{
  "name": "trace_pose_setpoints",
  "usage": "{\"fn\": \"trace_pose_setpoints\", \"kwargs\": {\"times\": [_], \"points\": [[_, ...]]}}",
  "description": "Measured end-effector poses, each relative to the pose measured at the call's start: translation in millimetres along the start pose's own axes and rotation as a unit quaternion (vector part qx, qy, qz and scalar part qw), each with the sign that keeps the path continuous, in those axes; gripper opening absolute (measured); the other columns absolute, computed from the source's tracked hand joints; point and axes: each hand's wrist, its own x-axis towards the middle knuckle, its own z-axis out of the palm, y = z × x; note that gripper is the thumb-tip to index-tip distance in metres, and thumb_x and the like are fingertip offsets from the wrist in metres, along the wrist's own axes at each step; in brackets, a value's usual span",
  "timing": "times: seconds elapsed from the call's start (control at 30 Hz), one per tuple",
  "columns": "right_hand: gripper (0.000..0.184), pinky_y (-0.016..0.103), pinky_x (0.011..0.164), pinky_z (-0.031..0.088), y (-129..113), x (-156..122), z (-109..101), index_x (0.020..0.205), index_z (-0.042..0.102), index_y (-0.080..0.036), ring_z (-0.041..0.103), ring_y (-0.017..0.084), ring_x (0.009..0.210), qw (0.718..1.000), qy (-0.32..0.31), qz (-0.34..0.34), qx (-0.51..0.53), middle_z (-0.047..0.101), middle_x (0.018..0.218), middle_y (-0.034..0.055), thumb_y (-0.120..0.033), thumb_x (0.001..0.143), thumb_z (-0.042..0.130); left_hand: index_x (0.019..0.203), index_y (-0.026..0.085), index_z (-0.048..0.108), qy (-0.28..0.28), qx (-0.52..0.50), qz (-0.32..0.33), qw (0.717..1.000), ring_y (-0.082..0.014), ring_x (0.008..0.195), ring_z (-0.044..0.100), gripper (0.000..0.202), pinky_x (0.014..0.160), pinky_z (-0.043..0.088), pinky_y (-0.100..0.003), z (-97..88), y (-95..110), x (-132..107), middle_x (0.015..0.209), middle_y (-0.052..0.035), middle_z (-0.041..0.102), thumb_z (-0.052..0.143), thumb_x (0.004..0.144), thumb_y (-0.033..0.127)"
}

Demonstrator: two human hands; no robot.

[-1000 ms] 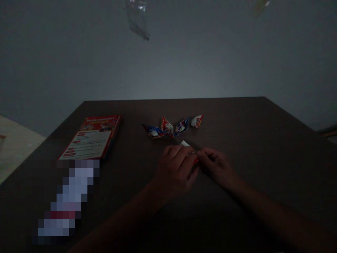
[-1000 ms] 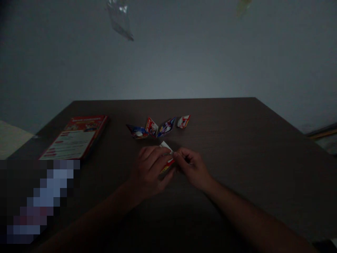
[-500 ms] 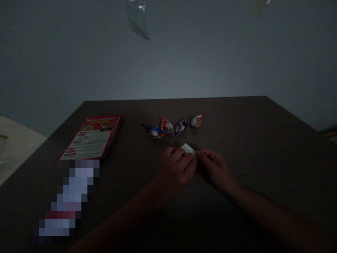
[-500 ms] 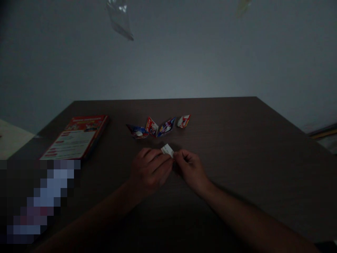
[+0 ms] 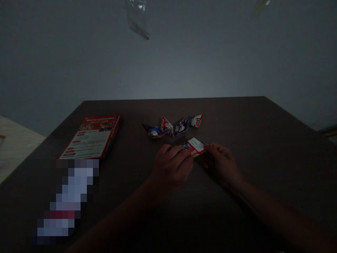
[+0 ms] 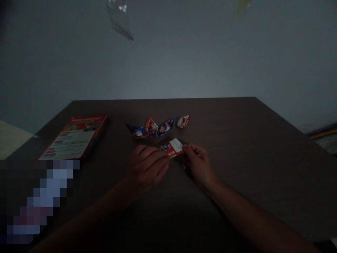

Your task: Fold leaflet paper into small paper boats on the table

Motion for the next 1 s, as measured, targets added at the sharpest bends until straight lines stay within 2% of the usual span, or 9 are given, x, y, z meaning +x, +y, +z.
{"fn": "trace_pose_setpoints", "kwargs": {"times": [0.3, 0.4, 0.47, 0.53, 0.63, 0.7, 0.77, 0.87, 1.0], "points": [[0.032, 0.02, 0.038, 0.034, -4, 2, -2, 0.055, 0.047, -0.018, 0.032, 0.006, 0.039, 0.999, 0.011, -0.027, 0.013, 0.036, 0.045, -0.008, -0.031, 0.076, 0.067, 0.081, 0.018, 0.064, 0.014, -0.01, -0.005, 1.0, -0.0148, 0.076, 0.057, 0.006, 0.069, 0.039, -0.032, -2.5, -2, -1, 0.085, -0.0009, 0.07, 0.059, 0.079, 0.015], [0.031, 0.02, 0.041, 0.034, -3, 3, -6, 0.058, 0.047, -0.018, 0.034, 0.006, 0.04, 0.999, 0.009, -0.05, -0.006, 0.036, 0.046, -0.0081, -0.035, 0.078, 0.065, 0.079, 0.018, 0.064, 0.023, -0.063, -0.068, 0.995, -0.0151, 0.076, 0.057, 0.004, 0.071, 0.04, -0.031, -1.1, -2, -3, 0.083, -0.0021, 0.069, 0.061, 0.078, 0.016], [0.032, 0.02, 0.043, 0.035, -4, 2, -8, 0.061, 0.047, -0.019, 0.037, 0.007, 0.042, 0.996, 0.01, -0.072, -0.041, 0.039, 0.048, -0.0074, -0.038, 0.08, 0.063, 0.077, 0.017, 0.064, 0.032, -0.137, -0.169, 0.975, -0.0157, 0.076, 0.057, 0.005, 0.07, 0.042, -0.031, 0.7, -2, -5, 0.081, -0.004, 0.066, 0.063, 0.077, 0.022], [0.031, 0.02, 0.046, 0.035, -5, -1, -9, 0.063, 0.048, -0.019, 0.041, 0.008, 0.046, 0.991, 0.015, -0.098, -0.094, 0.043, 0.052, -0.0058, -0.041, 0.081, 0.061, 0.079, 0.016, 0.063, 0.021, -0.259, -0.314, 0.913, -0.0159, 0.075, 0.057, 0.014, 0.067, 0.043, -0.029, 3.5, -1, -6, 0.08, -0.0047, 0.064, 0.065, 0.075, 0.03], [0.032, 0.02, 0.048, 0.034, -6, -8, -7, 0.065, 0.051, -0.018, 0.044, 0.009, 0.052, 0.972, 0.012, -0.146, -0.186, 0.049, 0.058, -0.003, -0.042, 0.085, 0.056, 0.09, 0.015, 0.062, -0.006, -0.504, -0.49, 0.711, -0.0146, 0.071, 0.058, 0.027, 0.062, 0.044, -0.026, 9.6, 4, -5, 0.085, -0.0049, 0.065, 0.068, 0.072, 0.034], [0.031, 0.021, 0.048, 0.033, -4, -12, -3, 0.066, 0.052, -0.018, 0.042, 0.009, 0.052, 0.954, 0.002, -0.184, -0.237, 0.048, 0.057, -0.0033, -0.04, 0.087, 0.053, 0.091, 0.013, 0.063, 0.001, -0.634, -0.514, 0.578, -0.0137, 0.068, 0.057, 0.03, 0.061, 0.045, -0.027, 13.7, 9, -2, 0.087, -0.0061, 0.065, 0.072, 0.069, 0.03], [0.029, 0.021, 0.05, 0.035, -2, -15, 0, 0.068, 0.053, -0.018, 0.043, 0.01, 0.054, 0.939, -0.019, -0.211, -0.271, 0.048, 0.059, -0.0029, -0.038, 0.089, 0.05, 0.089, 0.011, 0.065, 0.027, -0.697, -0.528, 0.483, -0.0143, 0.071, 0.058, 0.027, 0.063, 0.045, -0.028, 16.4, 15, 1, 0.087, -0.0069, 0.065, 0.073, 0.067, 0.025], [0.025, 0.023, 0.051, 0.035, 3, -16, 4, 0.073, 0.055, -0.018, 0.045, 0.01, 0.056, 0.919, -0.06, -0.233, -0.313, 0.05, 0.062, -0.0022, -0.033, 0.09, 0.047, 0.084, 0.011, 0.067, 0.063, -0.726, -0.549, 0.408, -0.0135, 0.071, 0.059, 0.02, 0.064, 0.046, -0.028, 17.5, 20, 3, 0.084, -0.0059, 0.066, 0.073, 0.068, 0.021], [0.024, 0.024, 0.052, 0.035, 5, -16, 6, 0.071, 0.054, -0.018, 0.045, 0.011, 0.056, 0.892, -0.093, -0.267, -0.353, 0.049, 0.061, -0.0019, -0.029, 0.091, 0.046, 0.078, 0.012, 0.067, 0.086, -0.729, -0.56, 0.384, -0.0133, 0.07, 0.06, 0.014, 0.064, 0.046, -0.027, 17.7, 21, 1, 0.078, -0.004, 0.066, 0.073, 0.068, 0.018]]}}
